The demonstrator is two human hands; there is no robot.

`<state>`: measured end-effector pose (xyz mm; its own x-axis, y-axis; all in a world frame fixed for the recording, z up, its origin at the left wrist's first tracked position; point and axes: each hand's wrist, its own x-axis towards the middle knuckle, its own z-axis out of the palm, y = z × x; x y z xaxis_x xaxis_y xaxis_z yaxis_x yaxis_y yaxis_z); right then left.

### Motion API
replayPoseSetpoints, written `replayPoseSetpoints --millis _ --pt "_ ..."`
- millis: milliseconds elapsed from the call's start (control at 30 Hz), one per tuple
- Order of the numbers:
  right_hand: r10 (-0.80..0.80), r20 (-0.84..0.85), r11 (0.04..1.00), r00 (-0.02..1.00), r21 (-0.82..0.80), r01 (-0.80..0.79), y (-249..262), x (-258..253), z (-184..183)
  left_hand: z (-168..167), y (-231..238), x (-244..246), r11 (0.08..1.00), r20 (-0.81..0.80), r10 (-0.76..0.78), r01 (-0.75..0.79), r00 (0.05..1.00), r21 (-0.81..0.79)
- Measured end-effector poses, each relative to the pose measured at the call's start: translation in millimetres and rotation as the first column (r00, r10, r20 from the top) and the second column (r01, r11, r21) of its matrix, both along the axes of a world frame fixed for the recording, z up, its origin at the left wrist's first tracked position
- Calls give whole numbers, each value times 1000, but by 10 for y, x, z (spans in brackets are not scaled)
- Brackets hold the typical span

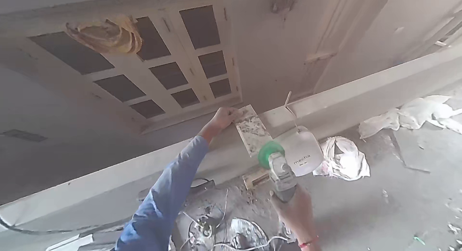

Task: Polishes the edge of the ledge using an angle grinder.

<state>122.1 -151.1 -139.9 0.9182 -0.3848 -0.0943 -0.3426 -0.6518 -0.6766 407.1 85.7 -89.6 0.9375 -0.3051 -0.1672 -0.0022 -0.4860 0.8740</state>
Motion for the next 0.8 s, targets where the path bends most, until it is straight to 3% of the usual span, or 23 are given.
replayPoseSetpoints --millis 133,233,333,500,700,800 --pt "-66 -18 997 998 36 67 -74 29 95 71 -30 -46 998 -16 8 -9 1000 -67" --pt "-1 -34 1000 999 10 2 -55 29 133 123 -46 -88 996 -17 15 -16 1000 -88" --pt "34 -58 999 998 -3 -34 -17 7 171 34 4 -43 999 -4 -1 0 1000 -34" --pt "-90 -62 995 994 35 92 -98 16 218 36 26 -33 999 -10 -11 10 1000 -38" --pt "26 -45 1000 999 -15 -27 -16 14 203 15 30 -27 1000 5 -19 19 1000 -19" --pt "-36 -9 999 999 -7 36 -17 20 145 -5 78 -62 999 15 -30 30 999 -9"
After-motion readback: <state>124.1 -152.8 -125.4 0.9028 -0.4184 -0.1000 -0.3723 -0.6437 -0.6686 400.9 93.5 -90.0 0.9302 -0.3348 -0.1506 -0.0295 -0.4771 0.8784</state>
